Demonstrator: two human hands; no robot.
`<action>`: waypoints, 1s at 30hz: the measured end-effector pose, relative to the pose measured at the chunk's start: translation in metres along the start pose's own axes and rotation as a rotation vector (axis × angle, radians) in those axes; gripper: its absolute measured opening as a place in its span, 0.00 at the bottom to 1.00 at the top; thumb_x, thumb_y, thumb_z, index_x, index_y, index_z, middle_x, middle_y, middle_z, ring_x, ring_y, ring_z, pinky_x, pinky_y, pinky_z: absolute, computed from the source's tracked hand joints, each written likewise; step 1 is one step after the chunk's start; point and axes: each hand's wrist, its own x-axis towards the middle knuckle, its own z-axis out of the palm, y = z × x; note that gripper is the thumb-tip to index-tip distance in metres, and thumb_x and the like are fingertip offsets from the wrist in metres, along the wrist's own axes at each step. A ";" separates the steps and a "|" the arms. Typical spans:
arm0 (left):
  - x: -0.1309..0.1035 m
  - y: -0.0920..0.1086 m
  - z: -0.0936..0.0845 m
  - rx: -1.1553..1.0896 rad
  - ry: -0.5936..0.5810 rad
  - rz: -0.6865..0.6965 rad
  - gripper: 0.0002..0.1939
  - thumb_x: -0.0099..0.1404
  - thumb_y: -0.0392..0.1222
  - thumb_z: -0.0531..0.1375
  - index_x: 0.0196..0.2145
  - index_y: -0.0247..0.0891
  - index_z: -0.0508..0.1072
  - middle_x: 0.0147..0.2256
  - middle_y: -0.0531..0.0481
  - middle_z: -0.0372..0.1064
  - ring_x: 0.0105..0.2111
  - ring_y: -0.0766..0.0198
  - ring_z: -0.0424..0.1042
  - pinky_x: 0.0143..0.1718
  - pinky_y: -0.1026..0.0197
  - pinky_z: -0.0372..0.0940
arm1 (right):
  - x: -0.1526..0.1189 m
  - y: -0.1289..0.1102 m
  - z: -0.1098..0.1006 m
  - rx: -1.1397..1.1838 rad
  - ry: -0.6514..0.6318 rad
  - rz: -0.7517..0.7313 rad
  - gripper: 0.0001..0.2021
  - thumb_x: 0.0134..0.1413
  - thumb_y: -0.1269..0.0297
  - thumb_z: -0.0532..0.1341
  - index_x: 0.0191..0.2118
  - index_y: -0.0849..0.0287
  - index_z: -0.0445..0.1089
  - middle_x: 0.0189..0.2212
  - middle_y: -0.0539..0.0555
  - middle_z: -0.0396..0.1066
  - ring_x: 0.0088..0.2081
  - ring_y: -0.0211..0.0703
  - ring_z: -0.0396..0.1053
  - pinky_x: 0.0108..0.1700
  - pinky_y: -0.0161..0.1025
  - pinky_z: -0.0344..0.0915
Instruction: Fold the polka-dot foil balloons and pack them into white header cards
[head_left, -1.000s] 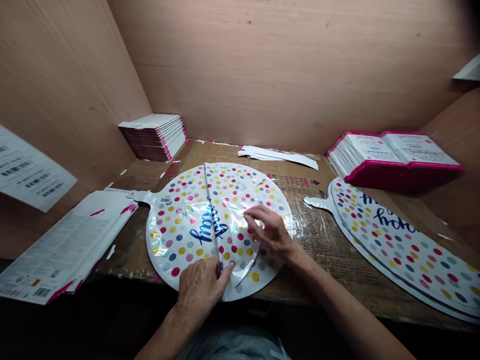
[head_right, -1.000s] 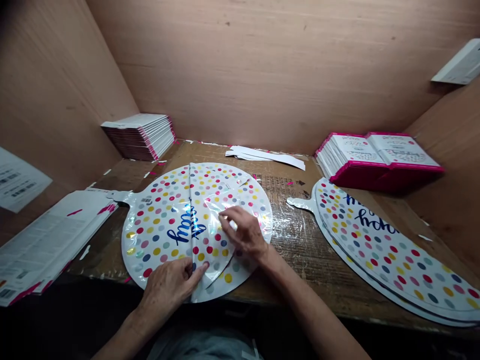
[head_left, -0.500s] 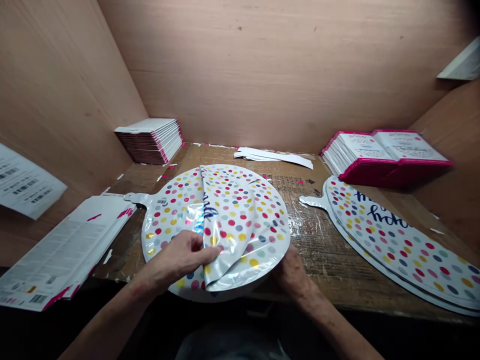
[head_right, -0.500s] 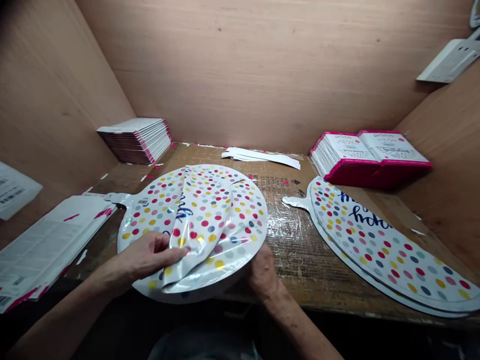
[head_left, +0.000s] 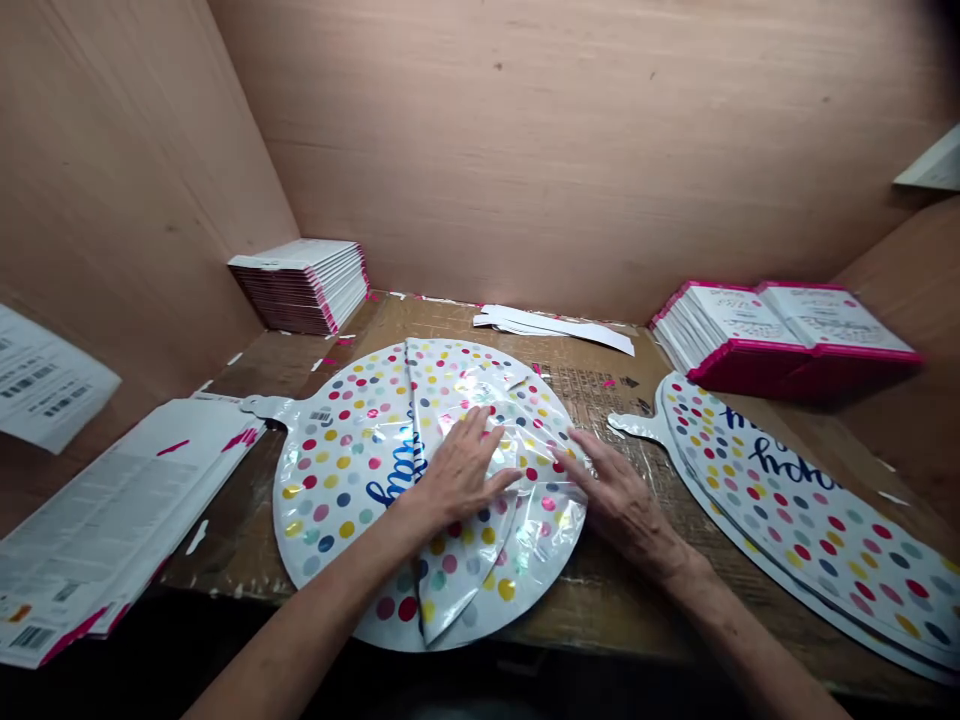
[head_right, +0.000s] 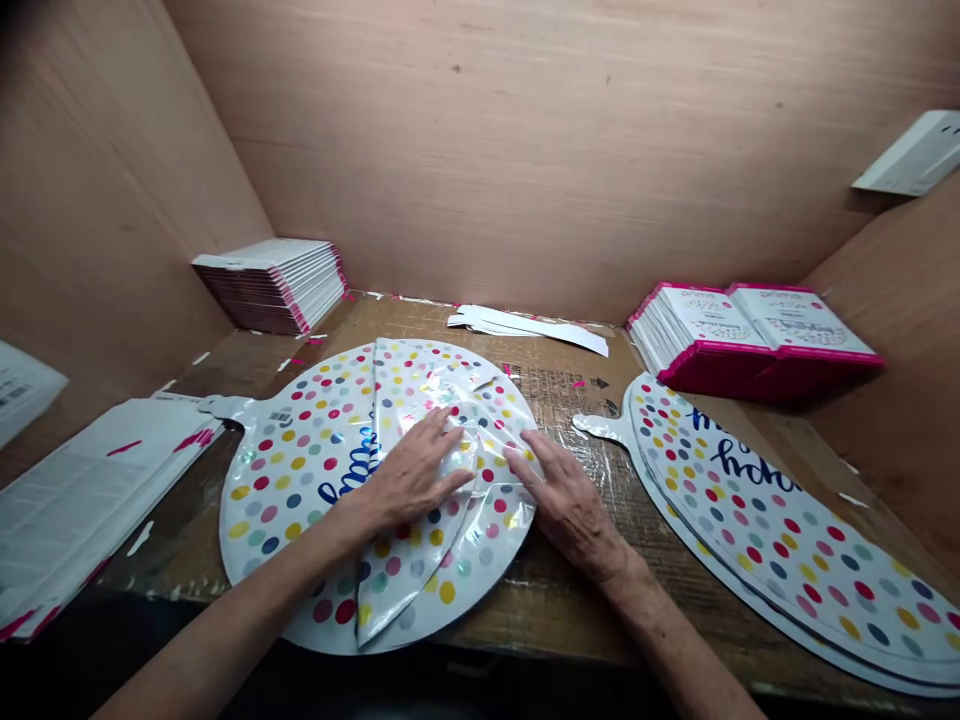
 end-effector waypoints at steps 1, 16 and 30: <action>-0.008 -0.003 -0.006 -0.010 0.041 0.001 0.28 0.69 0.57 0.54 0.56 0.33 0.69 0.63 0.32 0.58 0.64 0.43 0.55 0.62 0.42 0.54 | 0.009 0.009 -0.006 0.077 -0.116 -0.078 0.17 0.62 0.70 0.55 0.55 0.51 0.70 0.60 0.61 0.64 0.62 0.54 0.61 0.60 0.55 0.63; -0.034 -0.070 -0.021 -0.641 0.266 -0.698 0.19 0.67 0.57 0.51 0.32 0.38 0.69 0.23 0.54 0.65 0.26 0.63 0.67 0.27 0.63 0.61 | 0.184 0.071 0.019 0.735 -0.148 0.681 0.22 0.47 0.42 0.65 0.29 0.61 0.73 0.24 0.53 0.72 0.29 0.43 0.69 0.29 0.35 0.63; -0.014 -0.061 -0.018 -0.061 0.488 -0.552 0.27 0.69 0.44 0.52 0.64 0.35 0.58 0.65 0.37 0.57 0.63 0.49 0.59 0.61 0.48 0.59 | 0.128 0.077 0.074 0.135 -0.057 0.744 0.18 0.56 0.51 0.54 0.25 0.58 0.70 0.24 0.56 0.71 0.30 0.48 0.68 0.34 0.39 0.59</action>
